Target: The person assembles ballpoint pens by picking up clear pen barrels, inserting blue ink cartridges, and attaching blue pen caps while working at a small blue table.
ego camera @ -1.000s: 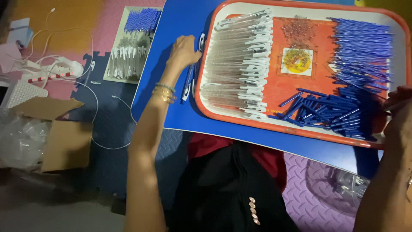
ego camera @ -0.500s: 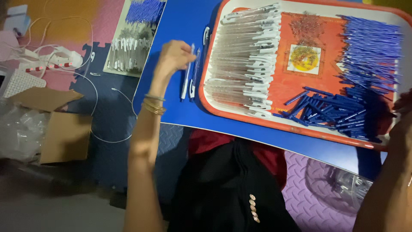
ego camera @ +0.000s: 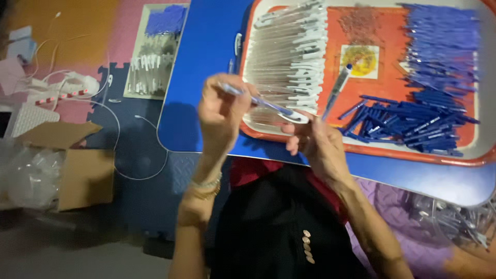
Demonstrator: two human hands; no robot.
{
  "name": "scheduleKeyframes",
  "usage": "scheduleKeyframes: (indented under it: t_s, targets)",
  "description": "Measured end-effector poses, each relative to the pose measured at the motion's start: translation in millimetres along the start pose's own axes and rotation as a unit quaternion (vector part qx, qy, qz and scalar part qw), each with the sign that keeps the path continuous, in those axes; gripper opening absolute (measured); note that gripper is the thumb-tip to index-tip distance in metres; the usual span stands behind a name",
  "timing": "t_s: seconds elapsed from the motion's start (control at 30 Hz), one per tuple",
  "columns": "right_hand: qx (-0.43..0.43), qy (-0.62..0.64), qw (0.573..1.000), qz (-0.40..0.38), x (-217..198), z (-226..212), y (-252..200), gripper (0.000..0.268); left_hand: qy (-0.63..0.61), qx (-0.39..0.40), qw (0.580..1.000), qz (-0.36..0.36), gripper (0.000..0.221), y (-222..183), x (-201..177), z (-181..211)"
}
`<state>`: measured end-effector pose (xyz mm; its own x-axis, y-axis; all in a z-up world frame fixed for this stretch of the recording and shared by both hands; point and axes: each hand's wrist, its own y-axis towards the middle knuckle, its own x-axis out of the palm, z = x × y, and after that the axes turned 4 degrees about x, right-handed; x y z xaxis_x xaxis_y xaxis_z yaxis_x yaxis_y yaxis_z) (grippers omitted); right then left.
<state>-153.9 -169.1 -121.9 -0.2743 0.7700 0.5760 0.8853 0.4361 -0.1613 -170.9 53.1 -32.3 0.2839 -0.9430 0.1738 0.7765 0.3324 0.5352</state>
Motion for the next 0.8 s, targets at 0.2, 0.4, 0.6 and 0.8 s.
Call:
scheduleKeyframes:
  t_s: [0.2, 0.4, 0.6, 0.8]
  targets:
    - [-0.117, -0.188, 0.975, 0.014, -41.4, -31.0, 11.1, 0.036, 0.082, -0.032, 0.995, -0.056, 0.020, -35.2, -6.5, -3.3]
    - [-0.168, -0.489, 0.856, 0.006, -23.5, -100.6, -11.8, 0.023, 0.241, 0.037, 0.909, -0.337, 0.024, -15.3, 25.8, 28.0]
    - [-0.196, -0.402, 0.890, 0.084, -23.1, -82.4, -4.8, 0.037, 0.168, 0.001, 0.921, -0.352, 0.040, -33.1, 27.8, -35.8]
    - [-0.154, -0.125, 0.972, 0.122, -39.1, -82.9, -9.4, 0.061, -0.205, -0.326, 0.885, -0.263, 0.059, -44.0, 35.6, -64.8]
